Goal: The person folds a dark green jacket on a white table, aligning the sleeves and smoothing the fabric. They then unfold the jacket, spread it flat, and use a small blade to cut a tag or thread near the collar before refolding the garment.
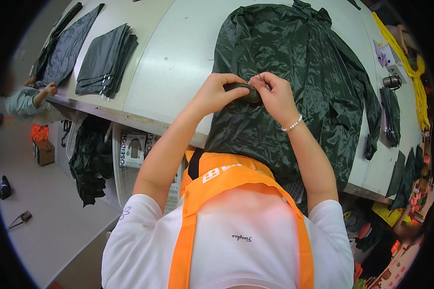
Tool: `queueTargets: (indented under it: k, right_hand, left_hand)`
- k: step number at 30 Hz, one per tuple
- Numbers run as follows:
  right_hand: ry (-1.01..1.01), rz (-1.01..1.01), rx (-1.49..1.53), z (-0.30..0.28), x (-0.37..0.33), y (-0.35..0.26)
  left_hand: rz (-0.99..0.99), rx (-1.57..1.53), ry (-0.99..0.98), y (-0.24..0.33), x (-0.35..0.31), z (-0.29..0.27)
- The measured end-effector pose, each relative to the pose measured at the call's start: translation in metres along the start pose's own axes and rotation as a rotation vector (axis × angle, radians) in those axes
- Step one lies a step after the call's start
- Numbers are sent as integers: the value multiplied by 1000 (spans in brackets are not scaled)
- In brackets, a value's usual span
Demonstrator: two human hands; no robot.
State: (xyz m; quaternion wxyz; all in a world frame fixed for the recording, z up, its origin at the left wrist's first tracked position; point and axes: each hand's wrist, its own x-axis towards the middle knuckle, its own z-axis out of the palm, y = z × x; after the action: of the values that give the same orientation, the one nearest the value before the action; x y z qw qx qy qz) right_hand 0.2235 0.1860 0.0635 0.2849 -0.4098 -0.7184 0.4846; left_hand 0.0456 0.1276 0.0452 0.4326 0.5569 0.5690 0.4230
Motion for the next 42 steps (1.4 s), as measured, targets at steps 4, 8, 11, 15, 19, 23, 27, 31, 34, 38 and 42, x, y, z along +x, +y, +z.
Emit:
queueTargets:
  k: [4, 8, 11, 15, 19, 23, 27, 31, 34, 38, 42]
  right_hand:
    - [43, 32, 170, -9, 6, 8]
    - [-93, -16, 12, -27, -15, -2]
    - [-142, -82, -100, -28, -15, -5]
    - [-115, -171, -179, -27, -12, -9]
    - [-31, -258, -278, -22, -14, -10]
    - [-33, -183, -223, -23, -12, -6]
    - [-53, -117, -215, -27, -13, -9]
    - [-48, -154, -231, -24, -12, -12]
    - [-27, -209, -245, -23, -10, -10]
    - [-52, -128, -246, -33, -9, -15]
    - [-113, -131, -196, -33, -8, -15]
  left_hand:
    - [-70, -75, 46, 2, -2, 0]
    - [-91, -106, 92, 6, -2, -3]
    - [-40, -31, 66, 11, -1, -2]
    - [-12, -12, 42, 16, 1, 0]
    - [-52, -34, 45, 17, 2, -1]
    - [-17, -27, 77, 17, 2, 0]
    - [-24, 4, 65, 16, 4, 0]
    - [-2, 12, 60, 18, 4, 3]
    - [5, 6, 61, 19, 5, 3]
    - [-69, 11, 68, 24, 3, -2]
    - [-5, 19, 49, 18, 4, 1]
